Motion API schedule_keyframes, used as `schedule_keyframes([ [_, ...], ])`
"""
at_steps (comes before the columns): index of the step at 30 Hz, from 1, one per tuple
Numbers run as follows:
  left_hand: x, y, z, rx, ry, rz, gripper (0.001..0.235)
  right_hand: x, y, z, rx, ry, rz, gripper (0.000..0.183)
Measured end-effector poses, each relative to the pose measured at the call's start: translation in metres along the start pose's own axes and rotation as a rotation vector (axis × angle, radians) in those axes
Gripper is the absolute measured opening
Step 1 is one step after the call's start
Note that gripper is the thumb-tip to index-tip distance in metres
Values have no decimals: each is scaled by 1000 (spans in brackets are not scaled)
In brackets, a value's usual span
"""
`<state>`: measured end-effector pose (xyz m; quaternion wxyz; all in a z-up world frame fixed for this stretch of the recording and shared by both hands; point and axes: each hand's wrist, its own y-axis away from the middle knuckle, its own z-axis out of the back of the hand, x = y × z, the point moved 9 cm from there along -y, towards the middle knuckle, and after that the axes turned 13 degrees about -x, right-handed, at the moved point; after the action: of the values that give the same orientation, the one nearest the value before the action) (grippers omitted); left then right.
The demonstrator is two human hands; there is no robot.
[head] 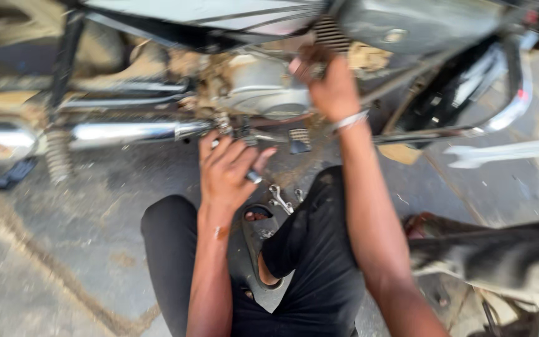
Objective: The person is repairing a motorcycle engine while sitting on the ground. They use a wrench to tighten bolts on the engine casing.
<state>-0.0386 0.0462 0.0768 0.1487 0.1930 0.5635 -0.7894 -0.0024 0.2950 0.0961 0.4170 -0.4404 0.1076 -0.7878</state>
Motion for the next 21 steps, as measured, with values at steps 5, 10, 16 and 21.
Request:
schedule_keyframes([
  [5, -6, -4, 4, 5, 13, 11, 31, 19, 121, 75, -431, -1040, -561, 46],
  [10, -4, -3, 4, 9, 16, 13, 28, 47, 153, 147, -589, -1222, -435, 80],
  [16, -2, -3, 4, -8, 41, 15, 28, 90, 168, 161, -406, -1474, -234, 60],
  [21, 1, 2, 4, 14, 56, 34, 23, 101, 182, 154, -340, -1468, -140, 32],
])
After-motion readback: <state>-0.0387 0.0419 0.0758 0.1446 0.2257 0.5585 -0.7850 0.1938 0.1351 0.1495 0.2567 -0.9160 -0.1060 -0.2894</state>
